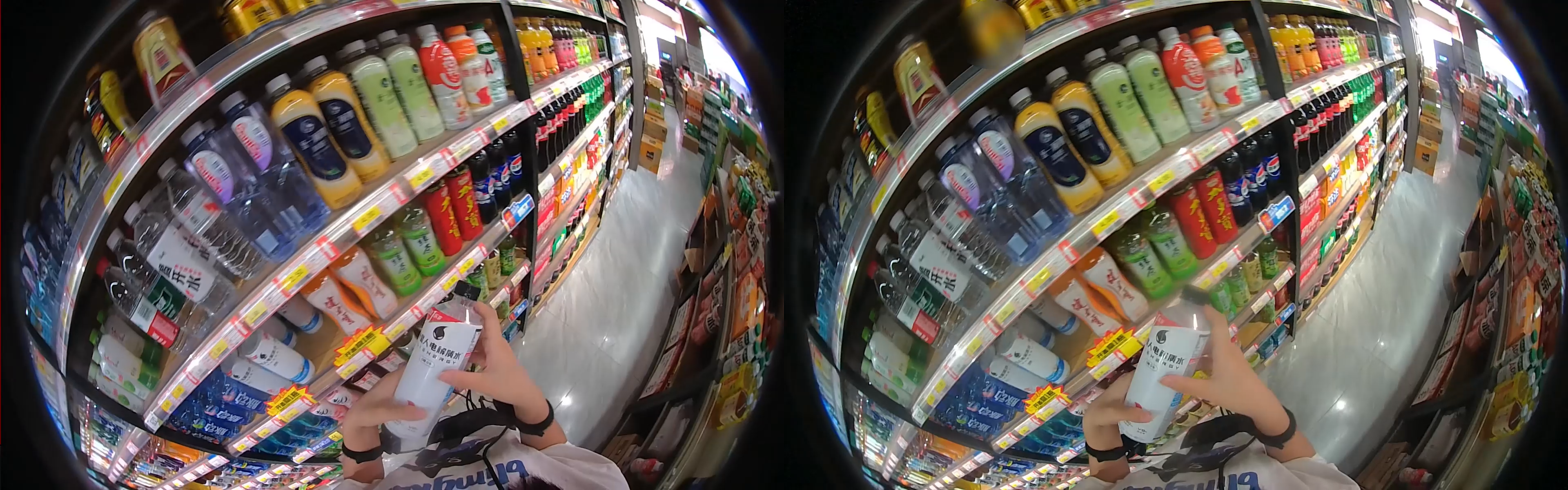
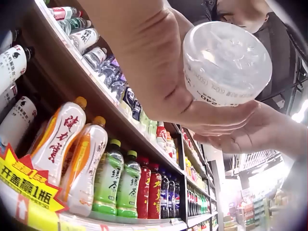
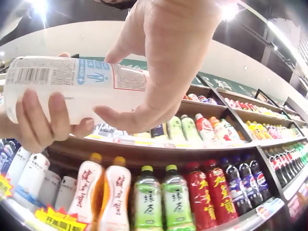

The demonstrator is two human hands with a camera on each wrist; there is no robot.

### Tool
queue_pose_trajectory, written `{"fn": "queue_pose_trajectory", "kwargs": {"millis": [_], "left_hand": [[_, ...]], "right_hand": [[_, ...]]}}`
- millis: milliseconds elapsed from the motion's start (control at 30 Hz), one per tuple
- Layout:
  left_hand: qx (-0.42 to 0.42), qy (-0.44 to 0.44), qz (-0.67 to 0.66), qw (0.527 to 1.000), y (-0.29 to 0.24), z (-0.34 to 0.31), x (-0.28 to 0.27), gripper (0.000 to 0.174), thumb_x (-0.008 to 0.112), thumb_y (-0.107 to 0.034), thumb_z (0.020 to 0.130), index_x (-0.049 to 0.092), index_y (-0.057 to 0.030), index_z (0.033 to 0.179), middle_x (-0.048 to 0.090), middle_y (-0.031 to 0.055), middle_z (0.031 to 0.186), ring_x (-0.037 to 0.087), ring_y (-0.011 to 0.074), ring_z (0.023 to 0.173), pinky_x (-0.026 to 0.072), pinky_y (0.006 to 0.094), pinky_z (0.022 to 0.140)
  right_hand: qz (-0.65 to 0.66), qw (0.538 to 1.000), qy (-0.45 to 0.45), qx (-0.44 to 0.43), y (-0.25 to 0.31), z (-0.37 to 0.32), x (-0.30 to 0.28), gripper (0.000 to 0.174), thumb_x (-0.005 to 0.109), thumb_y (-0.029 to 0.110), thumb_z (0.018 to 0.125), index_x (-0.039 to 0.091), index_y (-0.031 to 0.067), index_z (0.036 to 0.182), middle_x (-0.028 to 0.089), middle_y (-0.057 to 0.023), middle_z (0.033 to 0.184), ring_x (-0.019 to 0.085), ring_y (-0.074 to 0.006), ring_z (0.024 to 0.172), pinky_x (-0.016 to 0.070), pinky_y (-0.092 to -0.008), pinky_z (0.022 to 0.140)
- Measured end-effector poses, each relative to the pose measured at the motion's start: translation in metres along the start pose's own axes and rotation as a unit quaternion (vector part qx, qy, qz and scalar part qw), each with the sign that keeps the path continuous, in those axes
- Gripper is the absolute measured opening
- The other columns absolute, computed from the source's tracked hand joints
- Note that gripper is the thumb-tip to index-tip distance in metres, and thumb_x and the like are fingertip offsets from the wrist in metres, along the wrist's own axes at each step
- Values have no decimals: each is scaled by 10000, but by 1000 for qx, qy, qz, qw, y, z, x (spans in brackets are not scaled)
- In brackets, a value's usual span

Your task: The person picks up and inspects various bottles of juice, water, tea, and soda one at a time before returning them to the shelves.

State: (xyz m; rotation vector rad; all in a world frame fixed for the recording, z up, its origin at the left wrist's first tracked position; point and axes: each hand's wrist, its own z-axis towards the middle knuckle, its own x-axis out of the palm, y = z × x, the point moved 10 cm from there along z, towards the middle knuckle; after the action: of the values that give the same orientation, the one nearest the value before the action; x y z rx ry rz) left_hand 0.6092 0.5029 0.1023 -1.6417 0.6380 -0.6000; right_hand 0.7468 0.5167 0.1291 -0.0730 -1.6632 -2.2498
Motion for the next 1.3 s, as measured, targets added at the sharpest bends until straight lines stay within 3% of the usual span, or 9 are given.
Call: {"fn": "queue_pose_trajectory", "kwargs": {"millis": [100, 300, 433, 500, 733, 833, 900, 1067, 1300], "left_hand": [[1, 16, -46, 999, -3, 23, 24, 873, 779, -211, 670, 360, 9, 1403, 512, 99, 1304, 471, 185, 1202, 365, 346, 1011], [2, -43, 34, 999, 20, 39, 35, 905, 806, -199, 625, 380, 19, 1393, 524, 95, 1301, 485, 176, 1191, 368, 336, 1010], [-28, -62, -113, 991, 27, 38, 47, 938, 798, -165, 499, 417, 67, 1325, 592, 169, 1196, 595, 266, 1066, 440, 368, 948], [-19, -25, -175, 984, 38, 42, 55, 958, 795, -181, 513, 402, 58, 1353, 574, 137, 1238, 563, 222, 1109, 414, 340, 974], [0, -55, -276, 960, 40, 56, 77, 1007, 778, -207, 455, 396, 70, 1345, 595, 128, 1197, 572, 232, 1108, 432, 361, 963], [80, -45, -256, 962, 31, 64, 76, 988, 790, -188, 475, 387, 54, 1345, 594, 128, 1185, 580, 235, 1098, 454, 372, 940], [116, -128, -186, 967, 26, 64, 66, 966, 802, -166, 500, 385, 41, 1346, 590, 127, 1187, 588, 233, 1085, 465, 373, 929], [191, -206, -75, 957, -1, 64, 59, 941, 841, -143, 551, 379, 0, 1358, 583, 113, 1201, 600, 206, 1061, 479, 368, 916], [205, -403, 188, 872, -36, 43, 58, 799, 869, -174, 584, 429, 12, 1225, 643, 145, 1092, 651, 200, 967, 523, 347, 831]], "right_hand": [[62, 998, 3, 24, 5, 2, -33, 860, 771, 91, 777, 168, 1, 1384, 437, -212, 1315, 566, -231, 1103, 552, -326, 761], [80, 993, 88, -23, 15, 1, -53, 844, 769, 59, 764, 211, 10, 1394, 406, -166, 1359, 460, -229, 1229, 488, -361, 912], [99, 986, 132, -13, 12, -3, -59, 894, 784, 59, 745, 211, 10, 1430, 361, -144, 1400, 346, -226, 1317, 389, -386, 1023], [111, 983, 148, -8, 8, -7, -64, 917, 790, 65, 742, 203, 12, 1445, 340, -139, 1417, 321, -225, 1333, 361, -390, 1041], [131, 977, 148, -78, 30, -13, -78, 905, 791, 70, 740, 227, 29, 1446, 364, -137, 1418, 435, -246, 1260, 406, -395, 1005], [117, 980, 154, -41, 30, -16, -80, 873, 793, 72, 731, 275, 30, 1432, 416, -124, 1374, 485, -250, 1212, 410, -393, 991], [84, 982, 170, 1, 22, -18, -80, 860, 794, 48, 713, 303, 15, 1418, 452, -102, 1327, 487, -229, 1198, 381, -374, 995], [-100, 967, 229, -54, 34, -21, -67, 840, 795, 234, 755, 324, 5, 1412, 444, -182, 1353, 508, -277, 1194, 417, -375, 997], [-99, 978, 163, -86, 30, -20, -63, 859, 840, 183, 684, 370, -8, 1377, 512, -147, 1265, 527, -232, 1152, 417, -363, 972]]}}
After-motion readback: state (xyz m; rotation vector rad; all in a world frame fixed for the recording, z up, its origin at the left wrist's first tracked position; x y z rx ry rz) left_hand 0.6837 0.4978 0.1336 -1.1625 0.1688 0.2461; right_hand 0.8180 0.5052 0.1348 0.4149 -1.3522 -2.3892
